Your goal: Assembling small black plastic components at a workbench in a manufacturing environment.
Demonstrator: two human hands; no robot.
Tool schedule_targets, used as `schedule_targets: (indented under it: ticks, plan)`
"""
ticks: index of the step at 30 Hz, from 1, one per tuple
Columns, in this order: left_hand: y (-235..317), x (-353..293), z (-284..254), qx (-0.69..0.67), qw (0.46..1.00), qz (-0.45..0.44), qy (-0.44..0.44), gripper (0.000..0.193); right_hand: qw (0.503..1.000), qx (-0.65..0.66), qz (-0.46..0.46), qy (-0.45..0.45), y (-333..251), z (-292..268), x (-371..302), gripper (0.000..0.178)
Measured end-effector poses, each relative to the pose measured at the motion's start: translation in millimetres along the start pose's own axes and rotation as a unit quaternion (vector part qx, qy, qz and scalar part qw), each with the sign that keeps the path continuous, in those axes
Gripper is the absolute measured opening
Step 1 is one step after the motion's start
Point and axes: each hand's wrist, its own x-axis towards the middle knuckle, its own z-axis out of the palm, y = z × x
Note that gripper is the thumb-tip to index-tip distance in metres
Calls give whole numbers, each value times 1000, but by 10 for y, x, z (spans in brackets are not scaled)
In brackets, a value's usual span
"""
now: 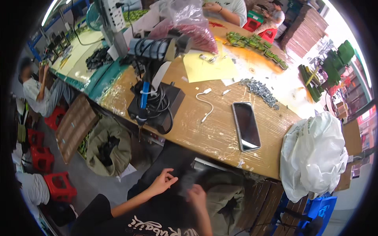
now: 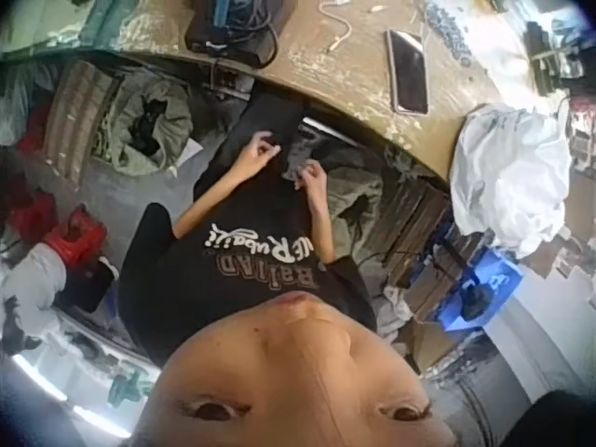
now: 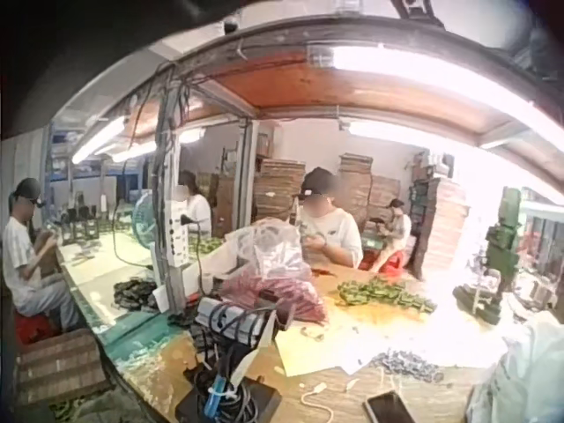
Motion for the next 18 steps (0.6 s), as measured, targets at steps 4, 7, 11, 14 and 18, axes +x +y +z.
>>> schedule_targets:
  ticks: [4, 7, 11, 14, 18]
  plan:
    - [-294, 269, -542, -57, 985, 62, 149, 38, 908, 64, -179, 373, 751, -942, 232, 27]
    - [73, 282, -1182, -118, 961, 48, 246, 37, 819, 44, -210, 531, 1352, -1672, 243, 27]
    - [260, 330, -1857, -48, 913, 154, 375, 36, 765, -35, -90, 636, 2022, -2262, 233, 35]
    - [614, 378, -2198, -10, 900, 146, 410, 36, 745, -44, -45, 664, 2145, -2376, 201, 34]
    - [1083, 563, -2448, 20, 875, 231, 424, 34, 697, 39, 34, 715, 2025, -2361, 186, 36]
